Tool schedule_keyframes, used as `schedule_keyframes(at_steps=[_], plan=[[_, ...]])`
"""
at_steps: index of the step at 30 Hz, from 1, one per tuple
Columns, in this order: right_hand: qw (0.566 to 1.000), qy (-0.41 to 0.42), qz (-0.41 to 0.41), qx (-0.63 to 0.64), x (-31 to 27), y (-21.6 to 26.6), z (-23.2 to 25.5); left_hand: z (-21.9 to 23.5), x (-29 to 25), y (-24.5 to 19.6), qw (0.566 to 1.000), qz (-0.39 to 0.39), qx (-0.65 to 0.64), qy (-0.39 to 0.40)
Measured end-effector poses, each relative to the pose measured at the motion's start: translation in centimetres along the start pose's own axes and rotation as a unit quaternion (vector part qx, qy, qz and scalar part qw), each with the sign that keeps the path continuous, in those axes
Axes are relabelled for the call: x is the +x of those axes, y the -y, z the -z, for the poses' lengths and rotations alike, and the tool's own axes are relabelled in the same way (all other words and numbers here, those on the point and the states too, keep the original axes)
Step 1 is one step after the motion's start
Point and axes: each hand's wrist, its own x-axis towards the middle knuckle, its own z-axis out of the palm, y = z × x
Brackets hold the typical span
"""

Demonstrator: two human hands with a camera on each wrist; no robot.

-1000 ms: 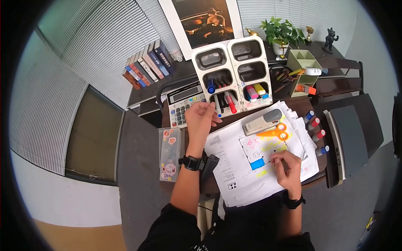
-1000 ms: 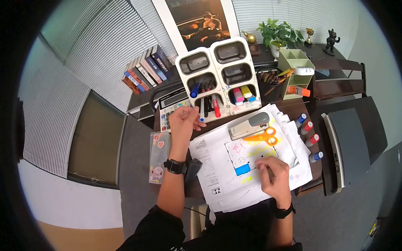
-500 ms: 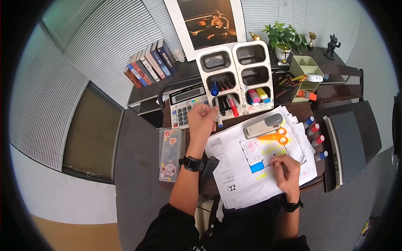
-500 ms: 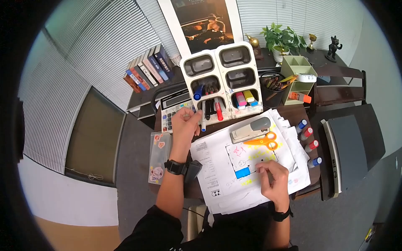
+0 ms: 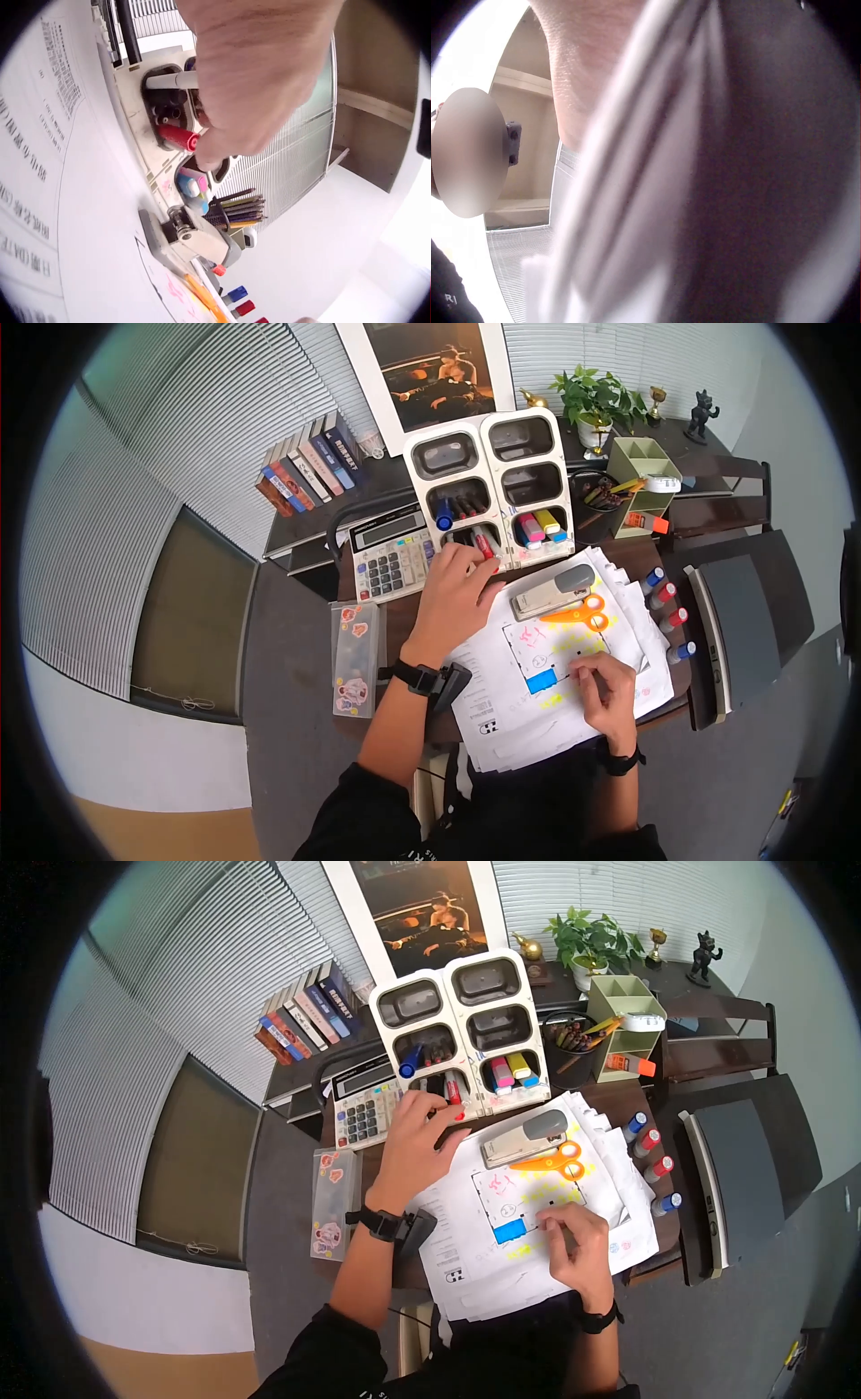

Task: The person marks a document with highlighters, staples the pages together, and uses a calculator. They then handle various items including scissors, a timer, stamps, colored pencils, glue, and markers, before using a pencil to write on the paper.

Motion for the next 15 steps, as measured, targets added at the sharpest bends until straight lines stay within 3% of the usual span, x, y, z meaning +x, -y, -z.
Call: schedule_keyframes(at_steps=[2,6,9,11,12,14,15], plan=[[1.0,0.01,-0.011,0.012,-0.1,-0.1,-0.2,0.0,-0.1,0.1,0.992,0.019,0.106,0.069],[1.0,0.017,-0.01,0.002,-0.1,0.1,-0.1,-0.6,-0.5,0.7,0.989,0.011,0.135,0.053],[1.0,0.001,-0.004,0.015,0.0,0.0,0.0,-0.4,-0.1,0.5,0.994,-0.007,0.113,0.01],[1.0,0.008,-0.008,0.012,-0.2,0.0,-0.1,-0.2,-0.2,0.5,0.99,-0.003,0.09,-0.11],[1.0,0.003,-0.011,0.013,-0.2,0.0,0.0,0.1,-0.1,0.1,0.99,-0.006,0.088,-0.106],[1.0,0.01,0.003,0.002,-0.2,-0.2,0.1,0.8,0.2,-0.9,0.977,0.048,0.058,-0.2],[1.0,0.003,-0.001,0.002,-0.3,-0.1,0.1,0.9,-0.6,-0.3,0.973,0.088,0.035,-0.211]])
